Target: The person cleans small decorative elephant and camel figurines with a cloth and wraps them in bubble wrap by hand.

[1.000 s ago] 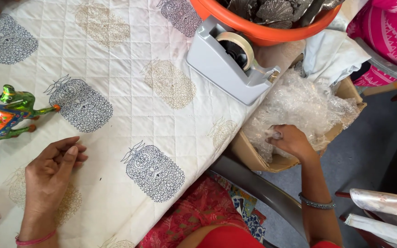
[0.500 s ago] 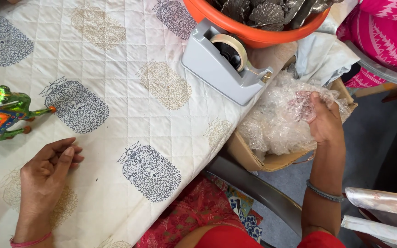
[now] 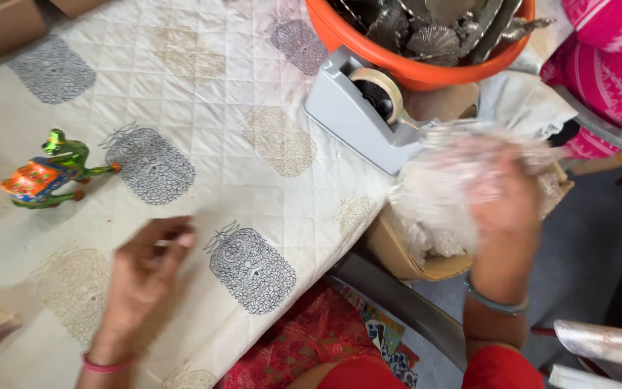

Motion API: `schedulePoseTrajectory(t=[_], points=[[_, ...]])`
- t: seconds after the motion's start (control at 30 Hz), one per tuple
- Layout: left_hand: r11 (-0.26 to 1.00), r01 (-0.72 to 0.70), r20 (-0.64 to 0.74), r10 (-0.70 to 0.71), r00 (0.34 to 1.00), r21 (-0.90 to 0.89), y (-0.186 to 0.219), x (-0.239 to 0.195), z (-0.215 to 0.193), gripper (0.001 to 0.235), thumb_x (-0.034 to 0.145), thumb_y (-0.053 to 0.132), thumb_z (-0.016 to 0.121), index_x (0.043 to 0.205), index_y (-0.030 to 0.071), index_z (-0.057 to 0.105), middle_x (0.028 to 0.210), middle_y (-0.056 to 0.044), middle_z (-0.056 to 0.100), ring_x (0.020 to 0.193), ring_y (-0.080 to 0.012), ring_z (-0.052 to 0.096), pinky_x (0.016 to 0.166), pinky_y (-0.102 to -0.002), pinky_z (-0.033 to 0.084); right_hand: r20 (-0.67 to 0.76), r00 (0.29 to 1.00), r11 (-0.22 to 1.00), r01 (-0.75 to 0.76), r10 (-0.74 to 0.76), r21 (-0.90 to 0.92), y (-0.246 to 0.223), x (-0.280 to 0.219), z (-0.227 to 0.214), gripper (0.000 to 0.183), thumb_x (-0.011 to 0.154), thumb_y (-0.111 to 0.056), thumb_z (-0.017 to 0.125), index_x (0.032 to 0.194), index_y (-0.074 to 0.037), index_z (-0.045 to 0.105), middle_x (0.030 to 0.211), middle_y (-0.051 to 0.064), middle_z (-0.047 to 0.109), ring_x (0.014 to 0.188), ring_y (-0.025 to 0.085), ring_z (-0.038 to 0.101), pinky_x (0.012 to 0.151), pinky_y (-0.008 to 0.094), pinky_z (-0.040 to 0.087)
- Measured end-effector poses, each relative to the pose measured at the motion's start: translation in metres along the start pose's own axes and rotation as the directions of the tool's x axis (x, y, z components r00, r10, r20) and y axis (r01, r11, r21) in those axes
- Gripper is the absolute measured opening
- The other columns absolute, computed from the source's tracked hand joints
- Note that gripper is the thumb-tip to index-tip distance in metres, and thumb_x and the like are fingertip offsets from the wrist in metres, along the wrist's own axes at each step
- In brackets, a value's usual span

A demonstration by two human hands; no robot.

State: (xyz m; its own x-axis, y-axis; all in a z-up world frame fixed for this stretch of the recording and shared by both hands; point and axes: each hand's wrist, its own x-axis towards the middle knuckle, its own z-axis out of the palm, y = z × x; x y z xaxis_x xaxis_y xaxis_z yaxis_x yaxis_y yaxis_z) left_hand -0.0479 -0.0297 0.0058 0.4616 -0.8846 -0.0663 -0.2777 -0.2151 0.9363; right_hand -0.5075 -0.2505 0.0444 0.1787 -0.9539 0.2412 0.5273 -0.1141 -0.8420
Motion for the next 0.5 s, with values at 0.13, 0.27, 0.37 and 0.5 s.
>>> schedulePoseTrajectory(t=[0.13, 0.27, 0.37, 0.5], points=[[0.97, -0.187, 0.248, 0.221, 0.943, -0.153, 0.007, -0.005, 0.021, 0.055, 0.09, 0.025, 0.072, 0.137, 0.0, 0.056, 0.12, -0.014, 0.07, 0.105, -0.0177, 0.069, 0.087, -0.031, 0.058, 0.418, 0.874, 0.918, -0.074, 0.248, -0.39, 0.045, 0.012, 0.116, 0.048, 0.109, -0.044, 0.052, 0.131, -0.004, 0.068, 0.129, 0.012, 0.072, 0.098, 0.017, 0.07, 0.082, 0.031, 0.058], [0.867, -0.265, 0.246, 0.391, 0.887, -0.423, -0.036, -0.008, 0.025, 0.086, 0.088, 0.033, 0.075, 0.154, -0.003, 0.033, 0.133, -0.012, 0.059, 0.117, -0.0165, 0.062, 0.097, -0.031, 0.054, 0.817, 0.538, 0.888, 0.246, 0.207, -0.388, 0.107, 0.008, 0.243, 0.03, 0.112, -0.026, 0.053, 0.135, -0.008, 0.061, 0.124, 0.008, 0.073, 0.107, 0.017, 0.076, 0.093, 0.03, 0.068], [0.871, -0.14, 0.099, 0.21, 0.973, -0.471, -0.057, -0.002, 0.021, 0.075, 0.092, 0.028, 0.075, 0.15, -0.004, 0.041, 0.115, -0.009, 0.064, 0.1, -0.0141, 0.06, 0.086, -0.031, 0.048, 0.902, 0.42, 0.858, 0.425, 0.095, -0.289, 0.154, -0.001, 0.291, 0.026, 0.116, -0.022, 0.053, 0.132, -0.003, 0.061, 0.125, 0.012, 0.071, 0.114, 0.021, 0.072, 0.101, 0.034, 0.06], [0.861, -0.064, -0.137, -0.007, 0.991, -0.505, -0.034, -0.008, -0.003, 0.052, 0.092, 0.016, 0.072, 0.136, -0.005, 0.054, 0.108, -0.007, 0.067, 0.091, -0.0136, 0.062, 0.077, -0.032, 0.052, 0.871, 0.467, 0.886, 0.328, 0.149, -0.328, 0.211, 0.009, 0.316, 0.033, 0.108, -0.023, 0.059, 0.133, -0.002, 0.062, 0.117, 0.01, 0.074, 0.102, 0.019, 0.074, 0.092, 0.033, 0.062]])
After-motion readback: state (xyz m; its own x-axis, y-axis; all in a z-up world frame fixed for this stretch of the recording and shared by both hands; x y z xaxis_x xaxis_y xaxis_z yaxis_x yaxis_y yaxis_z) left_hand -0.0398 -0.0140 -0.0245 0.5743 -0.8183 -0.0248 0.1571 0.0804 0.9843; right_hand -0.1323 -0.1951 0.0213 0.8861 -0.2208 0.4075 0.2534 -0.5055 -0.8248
